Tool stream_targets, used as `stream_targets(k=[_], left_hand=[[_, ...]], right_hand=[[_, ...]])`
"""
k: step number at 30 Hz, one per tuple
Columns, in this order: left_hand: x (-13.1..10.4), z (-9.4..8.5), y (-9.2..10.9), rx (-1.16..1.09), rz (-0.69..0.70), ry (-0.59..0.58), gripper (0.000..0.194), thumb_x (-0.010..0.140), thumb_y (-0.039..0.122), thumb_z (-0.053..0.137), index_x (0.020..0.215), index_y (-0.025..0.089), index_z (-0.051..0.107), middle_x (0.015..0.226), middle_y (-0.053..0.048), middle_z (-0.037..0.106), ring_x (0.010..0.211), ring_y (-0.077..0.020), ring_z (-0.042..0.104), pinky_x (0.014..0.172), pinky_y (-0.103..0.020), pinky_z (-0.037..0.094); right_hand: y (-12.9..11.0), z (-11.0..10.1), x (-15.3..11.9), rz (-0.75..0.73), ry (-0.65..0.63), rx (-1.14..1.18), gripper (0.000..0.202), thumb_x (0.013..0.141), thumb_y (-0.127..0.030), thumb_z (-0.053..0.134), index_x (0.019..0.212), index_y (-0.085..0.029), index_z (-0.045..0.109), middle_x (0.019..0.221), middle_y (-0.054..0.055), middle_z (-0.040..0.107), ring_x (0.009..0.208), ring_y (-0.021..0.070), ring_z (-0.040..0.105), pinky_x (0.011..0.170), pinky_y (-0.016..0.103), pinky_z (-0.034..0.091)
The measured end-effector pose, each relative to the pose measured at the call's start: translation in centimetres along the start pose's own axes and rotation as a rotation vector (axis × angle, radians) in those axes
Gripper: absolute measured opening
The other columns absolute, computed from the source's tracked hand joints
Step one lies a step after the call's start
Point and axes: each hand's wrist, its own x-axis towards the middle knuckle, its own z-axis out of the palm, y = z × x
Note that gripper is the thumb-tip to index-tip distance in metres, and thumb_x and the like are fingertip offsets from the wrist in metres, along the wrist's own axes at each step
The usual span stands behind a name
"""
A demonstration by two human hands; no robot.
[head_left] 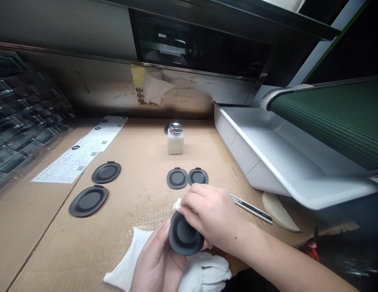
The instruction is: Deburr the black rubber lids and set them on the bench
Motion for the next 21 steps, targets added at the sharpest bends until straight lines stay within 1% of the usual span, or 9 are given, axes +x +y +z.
stream_targets(k=[4,6,8,10,12,14,17,21], left_hand=[[0.1,0.2,0.1,0.007,0.031,-0.015,0.027,0.085,0.022,0.046,0.082,0.011,0.070,0.089,-0.011,0.070,0.081,-0.0216,0.063,0.070,-0.034,0.053],[0.0,0.4,0.2,0.006,0.020,-0.027,0.028,0.086,0.024,0.044,0.087,0.012,0.070,0.092,-0.011,0.070,0.083,-0.0237,0.063,0.070,-0.036,0.053],[-0.2,0.6,0.4,0.015,-0.001,-0.018,0.029,0.086,0.026,0.044,0.096,0.013,0.069,0.098,-0.013,0.070,0.088,-0.0273,0.063,0.072,-0.038,0.052],[-0.4,0.7,0.5,0.027,-0.014,0.002,0.032,0.086,0.029,0.044,0.104,0.013,0.066,0.106,-0.015,0.068,0.094,-0.0306,0.062,0.073,-0.040,0.051],[-0.5,0.7,0.5,0.030,-0.026,0.005,0.035,0.086,0.031,0.043,0.106,0.012,0.065,0.109,-0.017,0.066,0.097,-0.0320,0.061,0.074,-0.040,0.050],[-0.5,0.6,0.5,0.026,-0.039,0.002,0.035,0.086,0.030,0.042,0.106,0.012,0.065,0.111,-0.017,0.065,0.098,-0.0319,0.061,0.075,-0.040,0.049],[-0.3,0.4,0.5,0.006,-0.050,0.007,0.035,0.086,0.029,0.043,0.107,0.012,0.064,0.112,-0.018,0.065,0.099,-0.0323,0.061,0.076,-0.040,0.048],[-0.1,0.2,0.5,-0.028,-0.070,0.004,0.036,0.084,0.029,0.045,0.108,0.011,0.064,0.111,-0.019,0.065,0.101,-0.0320,0.059,0.076,-0.038,0.046]], right_hand=[[0.3,-0.1,-0.6,-0.019,0.004,-0.034,0.026,0.089,-0.025,0.041,0.070,-0.019,0.057,0.069,-0.001,0.054,0.062,0.0098,0.048,0.056,0.023,0.032],[0.7,-0.7,-0.9,-0.001,-0.029,-0.087,0.025,0.088,-0.024,0.043,0.067,-0.019,0.056,0.067,-0.001,0.054,0.061,0.0102,0.048,0.054,0.024,0.030],[1.6,-1.6,-1.0,0.029,-0.058,-0.167,0.023,0.086,-0.021,0.046,0.065,-0.019,0.056,0.066,0.000,0.055,0.061,0.0106,0.049,0.052,0.025,0.027],[2.8,-2.7,-0.9,0.044,-0.031,-0.212,0.022,0.086,-0.020,0.046,0.069,-0.019,0.059,0.068,0.000,0.057,0.063,0.0104,0.050,0.052,0.025,0.027],[4.3,-3.7,-0.8,0.045,0.036,-0.252,0.024,0.089,-0.024,0.043,0.075,-0.019,0.062,0.073,0.000,0.060,0.066,0.0100,0.051,0.054,0.025,0.028],[5.7,-4.1,-0.6,0.057,0.065,-0.370,0.029,0.092,-0.028,0.039,0.076,-0.019,0.062,0.075,0.000,0.060,0.067,0.0102,0.050,0.053,0.025,0.026],[7.7,-3.5,-0.7,0.092,0.025,-0.536,0.031,0.093,-0.028,0.037,0.073,-0.019,0.059,0.073,0.001,0.058,0.067,0.0112,0.048,0.051,0.027,0.020],[9.9,-1.5,-1.6,0.119,-0.042,-0.561,0.027,0.091,-0.024,0.040,0.072,-0.019,0.058,0.071,0.001,0.056,0.068,0.0122,0.046,0.050,0.028,0.016]])
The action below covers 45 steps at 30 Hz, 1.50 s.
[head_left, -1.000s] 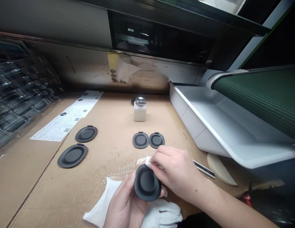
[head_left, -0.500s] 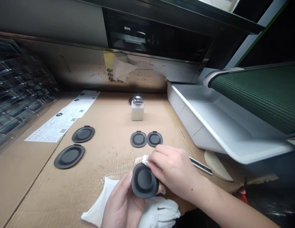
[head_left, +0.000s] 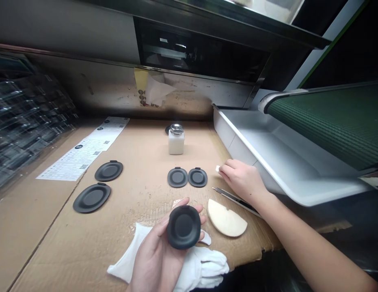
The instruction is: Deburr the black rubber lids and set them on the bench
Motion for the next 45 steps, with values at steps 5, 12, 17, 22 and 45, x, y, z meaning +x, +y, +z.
stream_targets(k=[5,12,17,22,45], left_hand=[[0.1,0.0,0.0,-0.003,0.024,0.003,0.037,0.082,0.032,0.045,0.106,0.012,0.065,0.109,-0.017,0.066,0.100,-0.0295,0.059,0.078,-0.037,0.043],[0.1,0.0,0.0,0.002,0.005,-0.032,0.038,0.088,0.036,0.039,0.099,0.015,0.068,0.106,-0.017,0.067,0.100,-0.0258,0.059,0.085,-0.035,0.041],[0.0,-0.1,-0.2,0.047,0.087,-0.061,0.032,0.087,0.029,0.042,0.098,0.015,0.069,0.106,-0.014,0.068,0.105,-0.0256,0.057,0.092,-0.038,0.040],[-0.3,-0.2,-0.5,0.206,0.160,-0.127,0.030,0.081,0.025,0.050,0.102,0.014,0.068,0.106,-0.015,0.068,0.111,-0.0274,0.053,0.100,-0.038,0.034],[1.1,-0.5,-0.4,0.010,0.085,0.014,0.040,0.087,0.044,0.039,0.093,0.017,0.068,0.104,-0.012,0.068,0.103,-0.0261,0.059,0.087,-0.039,0.047]], right_hand=[[0.9,2.2,-0.4,0.040,-0.065,0.003,0.026,0.092,-0.022,0.039,0.074,-0.018,0.059,0.076,0.003,0.058,0.072,0.0135,0.047,0.052,0.028,0.019],[-0.7,0.0,-0.7,-0.038,-0.103,0.094,0.018,0.089,-0.021,0.043,0.088,-0.019,0.061,0.094,0.006,0.062,0.089,0.0172,0.051,0.072,0.029,0.035],[-4.0,-2.8,-4.6,-0.006,-0.114,0.312,0.026,0.084,-0.033,0.052,0.108,-0.023,0.056,0.108,0.005,0.059,0.095,0.0207,0.054,0.077,0.032,0.044],[-6.0,-2.8,-7.3,0.088,-0.193,0.350,0.043,0.078,-0.035,0.060,0.119,-0.024,0.050,0.114,0.006,0.057,0.099,0.0253,0.054,0.078,0.038,0.049],[-5.9,-4.2,-7.0,0.173,0.111,0.953,0.031,0.089,-0.016,0.037,0.116,-0.024,0.050,0.109,0.002,0.060,0.101,0.0129,0.056,0.086,0.021,0.046]])
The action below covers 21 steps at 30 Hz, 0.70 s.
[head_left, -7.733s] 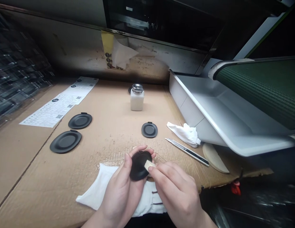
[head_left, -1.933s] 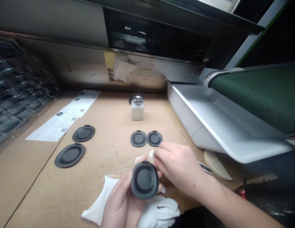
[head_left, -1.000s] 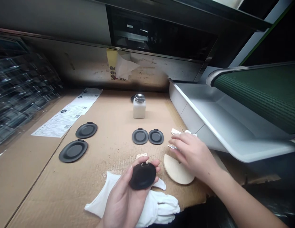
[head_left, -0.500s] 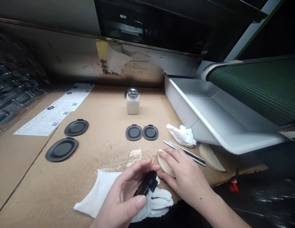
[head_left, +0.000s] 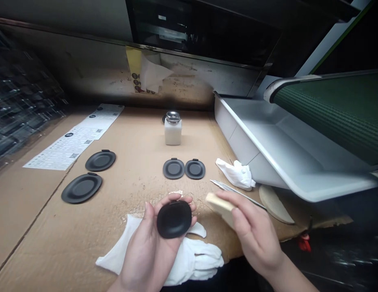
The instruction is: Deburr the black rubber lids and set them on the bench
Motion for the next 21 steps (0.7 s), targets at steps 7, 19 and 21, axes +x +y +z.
stream_targets(k=[7,19,21], left_hand=[[0.0,-0.4,-0.2,-0.068,-0.057,0.006,0.034,0.088,0.036,0.043,0.103,0.013,0.063,0.118,-0.017,0.061,0.113,-0.0279,0.053,0.098,-0.043,0.038],[0.0,-0.1,-0.4,0.093,0.044,0.027,0.031,0.088,0.033,0.044,0.104,0.013,0.061,0.113,-0.013,0.063,0.116,-0.0281,0.048,0.100,-0.042,0.035],[0.0,-0.2,-0.5,0.081,0.042,0.008,0.033,0.088,0.034,0.044,0.104,0.011,0.061,0.114,-0.015,0.062,0.116,-0.0295,0.049,0.100,-0.043,0.035]], right_hand=[[-1.5,3.4,-0.8,-0.427,-0.017,-0.153,0.025,0.081,-0.011,0.052,0.103,-0.016,0.061,0.080,0.007,0.059,0.073,0.0149,0.055,0.063,0.027,0.049],[-0.8,2.9,3.2,-0.373,-0.064,-0.308,0.021,0.083,-0.012,0.050,0.095,-0.020,0.065,0.074,0.003,0.058,0.068,0.0128,0.044,0.060,0.025,0.040],[-1.2,3.1,1.9,-0.335,-0.052,-0.268,0.021,0.082,-0.010,0.050,0.096,-0.018,0.064,0.073,0.003,0.057,0.068,0.0124,0.045,0.060,0.024,0.040]])
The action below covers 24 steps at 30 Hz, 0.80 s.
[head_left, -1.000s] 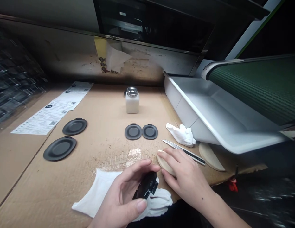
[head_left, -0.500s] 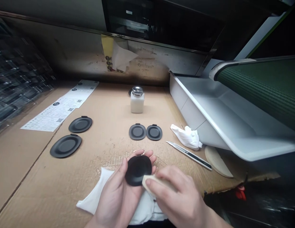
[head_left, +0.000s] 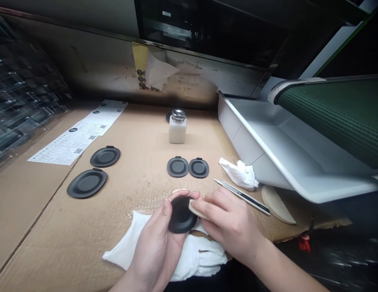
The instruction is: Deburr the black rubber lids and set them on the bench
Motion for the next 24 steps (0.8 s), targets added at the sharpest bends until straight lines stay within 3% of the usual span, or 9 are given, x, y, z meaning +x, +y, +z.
stream_targets(k=[4,11,16,24], left_hand=[[0.1,-0.1,-0.1,-0.010,0.009,-0.020,0.035,0.088,0.036,0.043,0.104,0.010,0.060,0.114,-0.017,0.062,0.116,-0.0303,0.049,0.101,-0.043,0.035],[-0.1,0.0,0.1,0.049,0.001,0.023,0.030,0.088,0.033,0.045,0.104,0.015,0.062,0.113,-0.010,0.062,0.115,-0.0268,0.049,0.097,-0.040,0.039],[-0.1,0.0,0.0,0.032,-0.016,-0.019,0.031,0.088,0.033,0.044,0.102,0.012,0.063,0.110,-0.012,0.063,0.111,-0.0280,0.051,0.094,-0.040,0.041],[0.0,-0.1,-0.1,0.029,0.000,-0.003,0.030,0.088,0.032,0.045,0.104,0.012,0.061,0.109,-0.011,0.064,0.113,-0.0277,0.051,0.097,-0.041,0.039]], right_hand=[[-0.8,0.1,-1.5,-0.007,-0.036,0.030,0.022,0.081,-0.009,0.051,0.096,-0.018,0.064,0.071,0.003,0.056,0.066,0.0123,0.046,0.056,0.023,0.039],[1.0,-0.5,1.5,-0.049,-0.024,-0.111,0.020,0.082,-0.015,0.050,0.092,-0.022,0.066,0.071,0.002,0.057,0.065,0.0131,0.042,0.056,0.025,0.035],[0.2,-0.3,0.5,0.065,-0.001,-0.040,0.021,0.084,-0.014,0.050,0.098,-0.019,0.065,0.070,0.002,0.055,0.066,0.0119,0.046,0.061,0.023,0.039],[-0.2,0.2,0.4,0.113,0.000,-0.042,0.022,0.084,-0.018,0.051,0.100,-0.021,0.065,0.070,0.002,0.055,0.067,0.0128,0.047,0.062,0.025,0.040]])
